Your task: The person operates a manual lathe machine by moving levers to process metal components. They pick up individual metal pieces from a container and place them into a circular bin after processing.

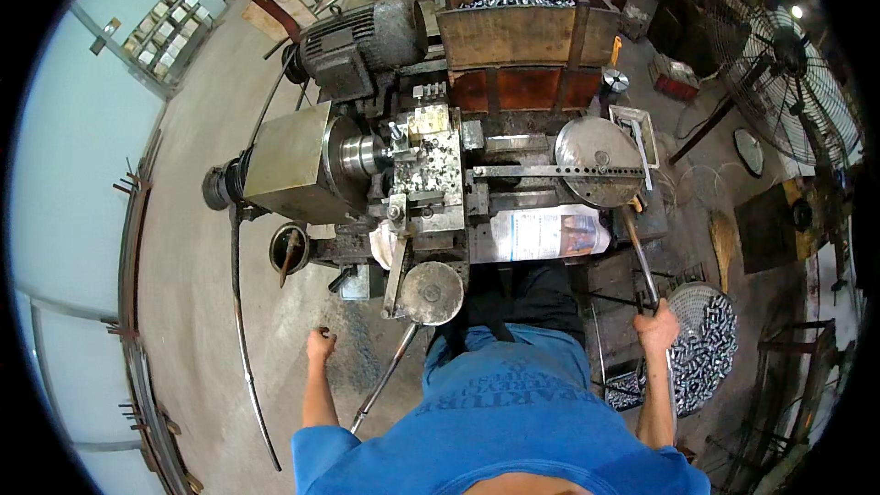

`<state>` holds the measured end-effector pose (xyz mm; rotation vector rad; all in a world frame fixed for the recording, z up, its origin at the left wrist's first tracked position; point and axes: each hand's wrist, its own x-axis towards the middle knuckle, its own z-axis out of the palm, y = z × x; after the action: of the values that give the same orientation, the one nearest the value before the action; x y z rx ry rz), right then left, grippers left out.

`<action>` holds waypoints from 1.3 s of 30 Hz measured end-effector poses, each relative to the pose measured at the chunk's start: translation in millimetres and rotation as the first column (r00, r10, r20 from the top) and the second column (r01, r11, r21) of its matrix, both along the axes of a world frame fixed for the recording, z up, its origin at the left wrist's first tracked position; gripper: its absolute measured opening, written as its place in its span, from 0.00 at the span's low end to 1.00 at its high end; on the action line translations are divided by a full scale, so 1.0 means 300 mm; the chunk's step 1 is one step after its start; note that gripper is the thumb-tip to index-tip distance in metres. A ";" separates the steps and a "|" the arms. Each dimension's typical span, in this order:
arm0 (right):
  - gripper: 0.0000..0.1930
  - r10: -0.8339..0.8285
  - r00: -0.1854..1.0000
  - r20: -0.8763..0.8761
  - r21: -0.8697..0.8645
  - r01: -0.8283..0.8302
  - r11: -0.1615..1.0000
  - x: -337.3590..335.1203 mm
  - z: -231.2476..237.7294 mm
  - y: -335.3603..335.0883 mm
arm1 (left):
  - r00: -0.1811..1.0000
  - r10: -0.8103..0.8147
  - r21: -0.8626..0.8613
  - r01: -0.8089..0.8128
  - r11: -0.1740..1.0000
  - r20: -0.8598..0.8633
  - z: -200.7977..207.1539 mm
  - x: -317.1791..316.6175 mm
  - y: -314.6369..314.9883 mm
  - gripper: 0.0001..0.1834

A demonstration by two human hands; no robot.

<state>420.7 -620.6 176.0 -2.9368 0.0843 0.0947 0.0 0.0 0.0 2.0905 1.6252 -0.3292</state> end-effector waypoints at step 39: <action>0.19 0.674 0.121 0.729 0.024 -0.988 0.152 0.308 0.462 1.172 | 0.915 -0.204 -0.042 0.233 0.972 0.349 0.514 0.446 0.087 0.23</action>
<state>512.9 -269.1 314.5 -1.8214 -1.5958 -0.5308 133.7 26.1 154.3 2.1291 1.1606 -0.0923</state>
